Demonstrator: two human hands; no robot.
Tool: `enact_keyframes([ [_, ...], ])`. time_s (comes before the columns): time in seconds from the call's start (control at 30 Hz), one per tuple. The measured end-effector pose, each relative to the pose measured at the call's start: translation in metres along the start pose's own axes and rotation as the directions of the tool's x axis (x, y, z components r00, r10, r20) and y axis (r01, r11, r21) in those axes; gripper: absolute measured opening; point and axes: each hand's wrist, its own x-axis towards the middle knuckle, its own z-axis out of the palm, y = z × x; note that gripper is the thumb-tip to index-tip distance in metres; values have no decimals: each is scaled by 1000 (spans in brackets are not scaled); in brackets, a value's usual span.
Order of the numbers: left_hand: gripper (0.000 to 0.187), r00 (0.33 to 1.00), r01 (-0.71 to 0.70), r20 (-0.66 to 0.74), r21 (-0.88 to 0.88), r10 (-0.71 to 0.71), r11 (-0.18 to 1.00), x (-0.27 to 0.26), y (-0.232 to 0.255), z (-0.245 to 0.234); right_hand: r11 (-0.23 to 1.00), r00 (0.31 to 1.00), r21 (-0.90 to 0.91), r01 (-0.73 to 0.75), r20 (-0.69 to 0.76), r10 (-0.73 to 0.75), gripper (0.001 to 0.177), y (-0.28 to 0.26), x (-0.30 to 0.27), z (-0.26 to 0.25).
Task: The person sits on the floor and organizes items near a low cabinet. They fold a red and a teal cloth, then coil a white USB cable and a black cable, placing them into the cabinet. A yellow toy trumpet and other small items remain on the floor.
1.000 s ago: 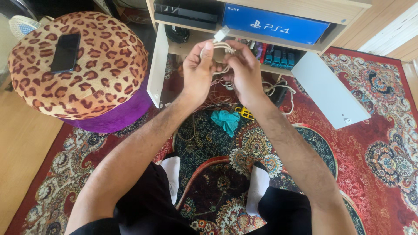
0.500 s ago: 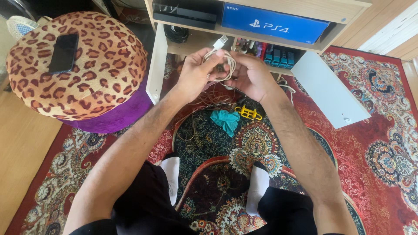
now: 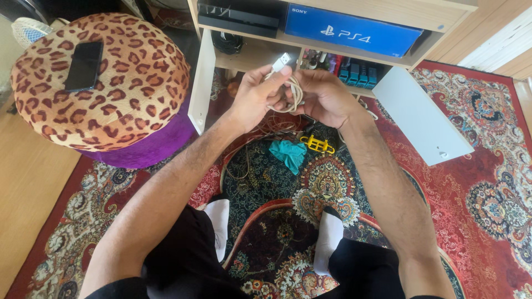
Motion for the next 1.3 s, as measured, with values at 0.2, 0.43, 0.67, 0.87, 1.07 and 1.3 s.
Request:
enact_keyframes([
  [0.2, 31, 989, -125, -83, -73, 119, 989, 7, -22, -7, 991, 975, 89, 103, -207, -82, 21, 20, 20, -8],
  [0.43, 22, 968, -5, -251, -142, -31, 990, 9, -54, -14, 978, 876, 40, 202, -455, -162, 19, 41, 32, -21],
  [0.67, 42, 985, -16, -159, 286, 64, 958, 8, -51, -10, 964, 842, -143, 223, -469, -265, 24, 34, 27, -25],
  [0.87, 22, 959, 89, -273, 551, 79, 830, -2, -15, 6, 628, 766, -759, 173, -297, -570, 20, 37, 19, -9],
  [1.07, 12, 955, 103, -295, 290, -14, 951, 9, -29, -7, 617, 773, -766, 183, -276, -572, 19, 42, 25, -3],
  [1.3, 29, 994, 87, -62, 12, -86, 996, 10, -46, -38, 926, 848, -338, 166, -431, -309, 19, 51, 33, -19],
])
